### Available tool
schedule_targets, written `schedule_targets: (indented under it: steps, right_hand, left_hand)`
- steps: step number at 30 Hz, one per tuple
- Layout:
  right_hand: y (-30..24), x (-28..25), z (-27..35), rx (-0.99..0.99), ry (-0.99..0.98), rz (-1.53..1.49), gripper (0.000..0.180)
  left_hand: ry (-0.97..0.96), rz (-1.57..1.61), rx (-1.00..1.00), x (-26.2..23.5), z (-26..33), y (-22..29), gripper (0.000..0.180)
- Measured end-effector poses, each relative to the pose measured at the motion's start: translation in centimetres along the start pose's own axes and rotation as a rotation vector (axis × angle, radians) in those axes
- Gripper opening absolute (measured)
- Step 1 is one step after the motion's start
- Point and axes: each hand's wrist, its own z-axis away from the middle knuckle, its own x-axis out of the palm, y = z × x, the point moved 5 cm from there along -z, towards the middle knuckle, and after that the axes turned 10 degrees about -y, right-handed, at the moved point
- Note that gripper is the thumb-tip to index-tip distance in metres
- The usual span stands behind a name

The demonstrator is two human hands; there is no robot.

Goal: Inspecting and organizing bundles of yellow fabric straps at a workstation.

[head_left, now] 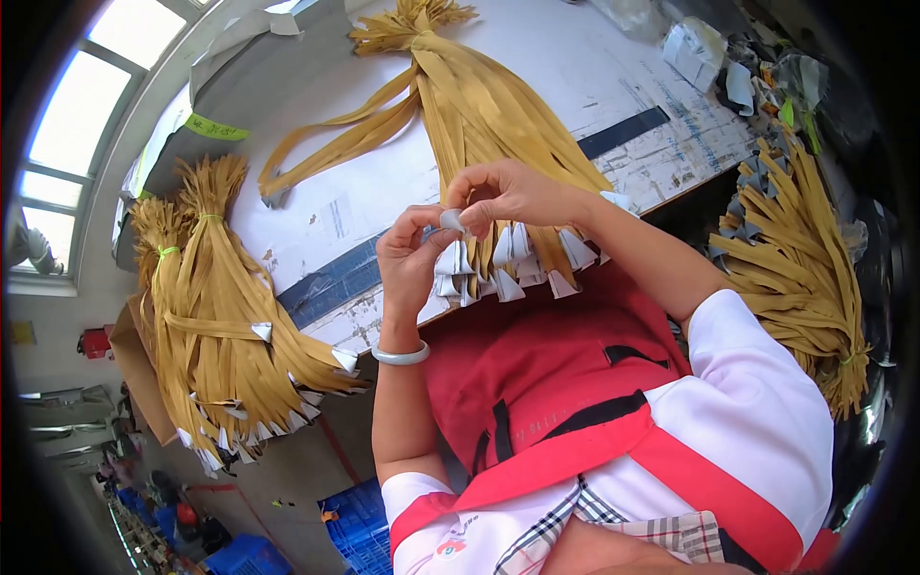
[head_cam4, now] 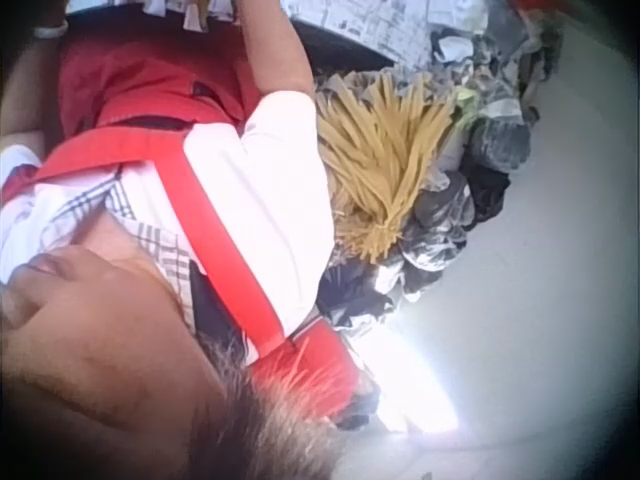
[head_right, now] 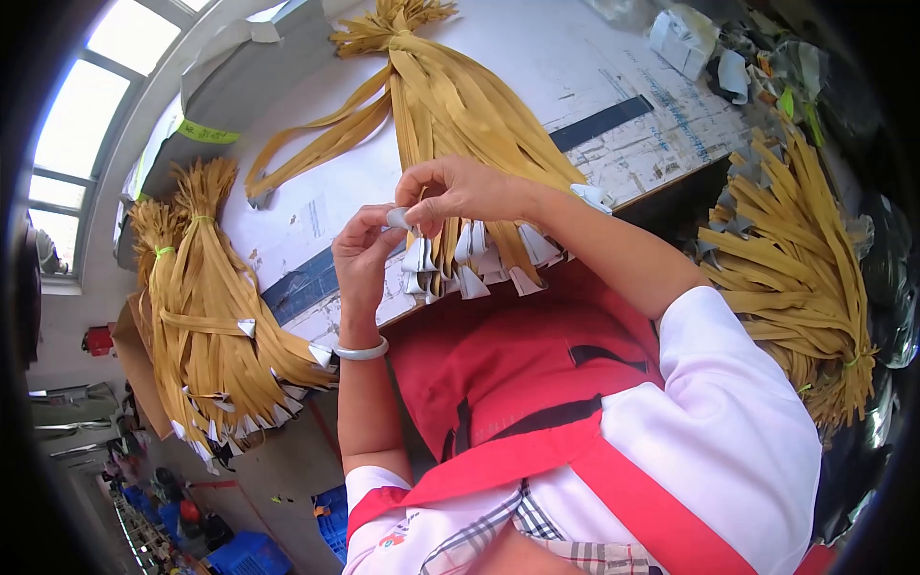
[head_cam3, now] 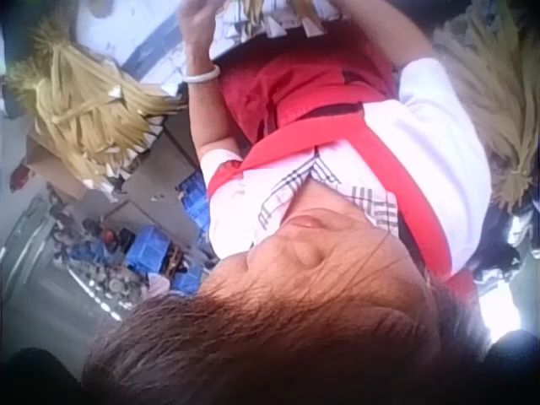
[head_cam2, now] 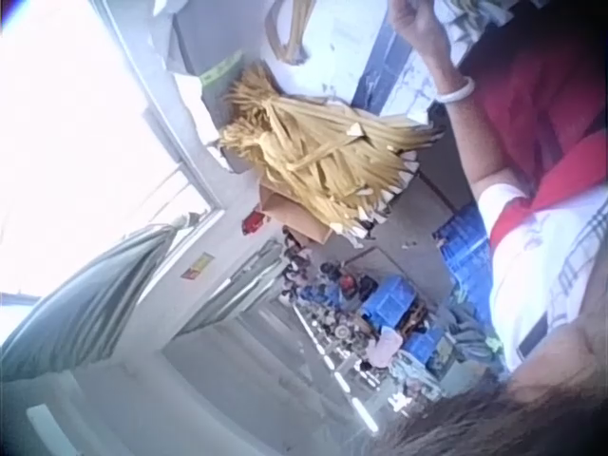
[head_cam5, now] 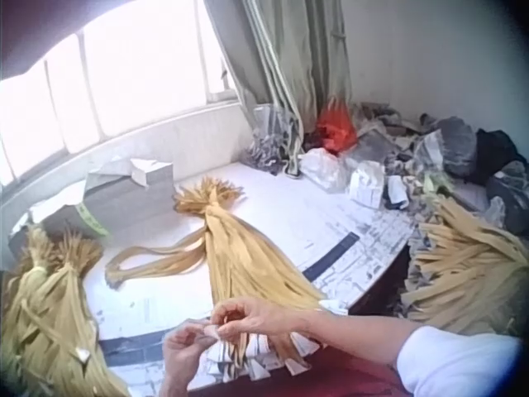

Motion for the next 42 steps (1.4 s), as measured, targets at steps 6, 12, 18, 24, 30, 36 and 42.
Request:
schedule_targets:
  steps: [6,12,18,24,30,36,42]
  right_hand:
    - [-0.4,0.4,-0.4,0.087,-0.123,0.055,0.014]
    - [-1.7,0.6,1.0,-0.292,0.37,1.004,0.011]
    - [1.2,4.0,-1.8,-0.406,0.351,1.109,0.017]
    - [1.4,0.9,-1.1,-0.375,0.577,0.962,0.014]
    - [-0.7,0.7,0.3,-0.608,0.435,0.735,0.013]
    - [2.2,0.1,0.1,-0.282,0.388,0.023,0.02]
    - [2.3,-0.4,0.6,-0.171,0.415,0.198,0.018]
  left_hand:
    - [0.05,0.038,-0.073,-0.7,0.2,-0.5,0.012]
    - [0.316,-0.587,0.159,1.7,-0.5,0.2,0.01]
    - [0.374,-0.927,0.209,0.1,2.5,1.1,0.007]
    - [0.338,-0.651,0.186,1.8,-1.0,1.1,0.006]
    - [0.234,-0.227,-0.027,2.0,-2.0,2.9,0.015]
    - [0.047,-0.705,0.067,0.8,-1.3,3.0,0.014]
    - [0.082,-0.757,0.116,2.9,0.7,2.4,0.022]
